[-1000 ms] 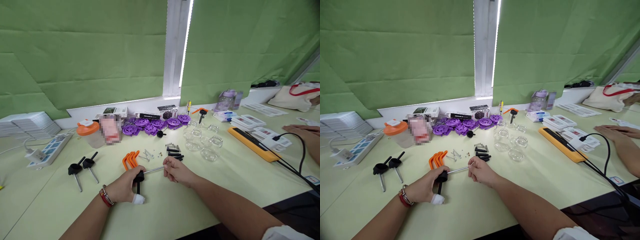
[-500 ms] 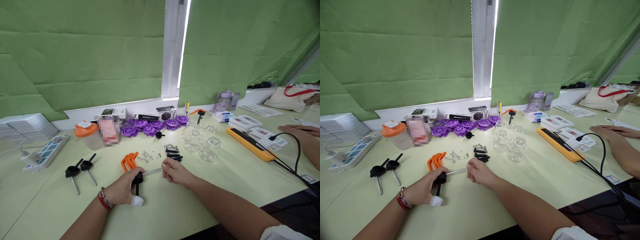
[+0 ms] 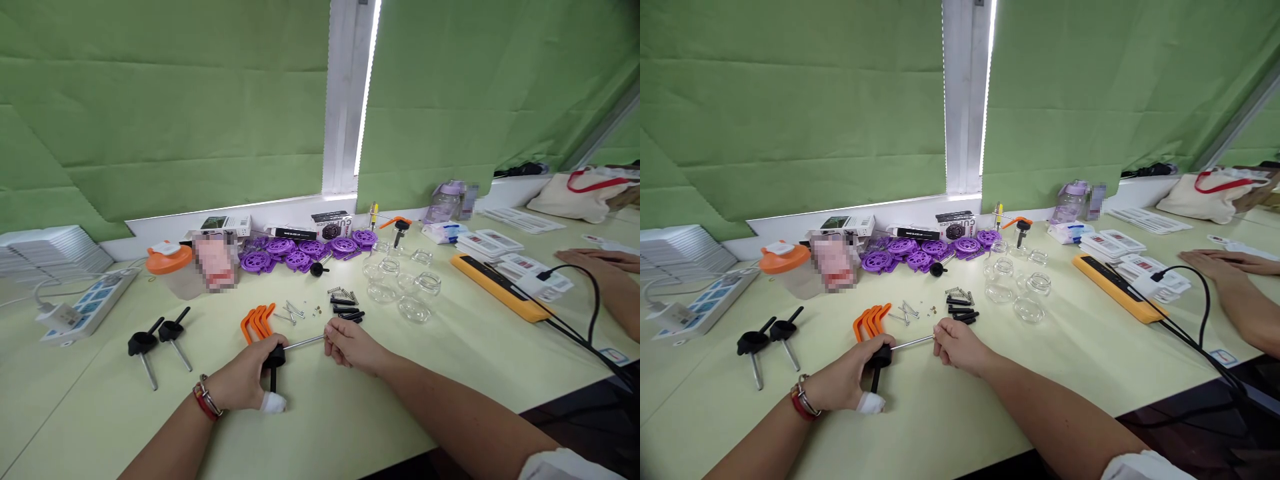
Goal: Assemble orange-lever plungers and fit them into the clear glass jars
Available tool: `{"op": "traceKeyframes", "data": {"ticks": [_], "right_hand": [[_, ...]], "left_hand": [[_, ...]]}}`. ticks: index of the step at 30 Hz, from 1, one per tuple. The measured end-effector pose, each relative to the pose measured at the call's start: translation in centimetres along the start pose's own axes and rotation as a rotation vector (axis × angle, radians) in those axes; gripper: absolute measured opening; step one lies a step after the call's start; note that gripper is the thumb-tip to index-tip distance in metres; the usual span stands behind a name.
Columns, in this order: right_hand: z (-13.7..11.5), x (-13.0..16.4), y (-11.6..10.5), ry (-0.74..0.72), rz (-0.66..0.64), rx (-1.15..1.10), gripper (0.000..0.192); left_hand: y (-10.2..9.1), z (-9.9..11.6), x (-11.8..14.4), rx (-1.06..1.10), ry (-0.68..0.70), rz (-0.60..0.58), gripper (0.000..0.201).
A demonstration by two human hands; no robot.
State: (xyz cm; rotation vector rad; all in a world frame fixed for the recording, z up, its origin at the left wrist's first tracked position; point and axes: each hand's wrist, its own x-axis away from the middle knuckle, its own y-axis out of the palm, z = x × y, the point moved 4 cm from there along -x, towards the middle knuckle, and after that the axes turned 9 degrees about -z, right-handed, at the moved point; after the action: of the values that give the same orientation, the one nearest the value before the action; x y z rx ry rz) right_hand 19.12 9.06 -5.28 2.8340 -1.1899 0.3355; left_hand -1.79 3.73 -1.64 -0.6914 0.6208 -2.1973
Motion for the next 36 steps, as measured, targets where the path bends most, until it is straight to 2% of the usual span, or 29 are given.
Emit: {"op": "traceKeyframes", "data": {"ticks": [4, 8, 14, 17, 24, 36], "right_hand": [[0.1, -0.2, 0.1, -0.027, -0.017, -0.048, 0.024], [0.3, -0.2, 0.0, -0.019, -0.027, -0.031, 0.021], [0.1, 0.0, 0.0, 0.021, -0.032, 0.078, 0.040], [0.0, 0.0, 0.1, 0.029, -0.022, 0.075, 0.043], [0.0, -0.2, 0.2, -0.022, -0.012, -0.020, 0.021], [-0.7, 0.0, 0.4, 0.032, -0.002, 0.028, 0.018]], "left_hand": [[0.0, -0.1, 0.0, -0.001, 0.000, 0.001, 0.071], [0.0, -0.1, 0.0, -0.003, 0.005, -0.005, 0.071], [0.0, 0.0, 0.0, -0.051, 0.023, 0.010, 0.069], [-0.1, 0.2, 0.0, -0.046, 0.029, 0.012, 0.068], [0.0, 0.1, 0.1, -0.031, 0.030, 0.015, 0.068], [0.2, 0.0, 0.2, -0.046, 0.032, 0.015, 0.070]]}}
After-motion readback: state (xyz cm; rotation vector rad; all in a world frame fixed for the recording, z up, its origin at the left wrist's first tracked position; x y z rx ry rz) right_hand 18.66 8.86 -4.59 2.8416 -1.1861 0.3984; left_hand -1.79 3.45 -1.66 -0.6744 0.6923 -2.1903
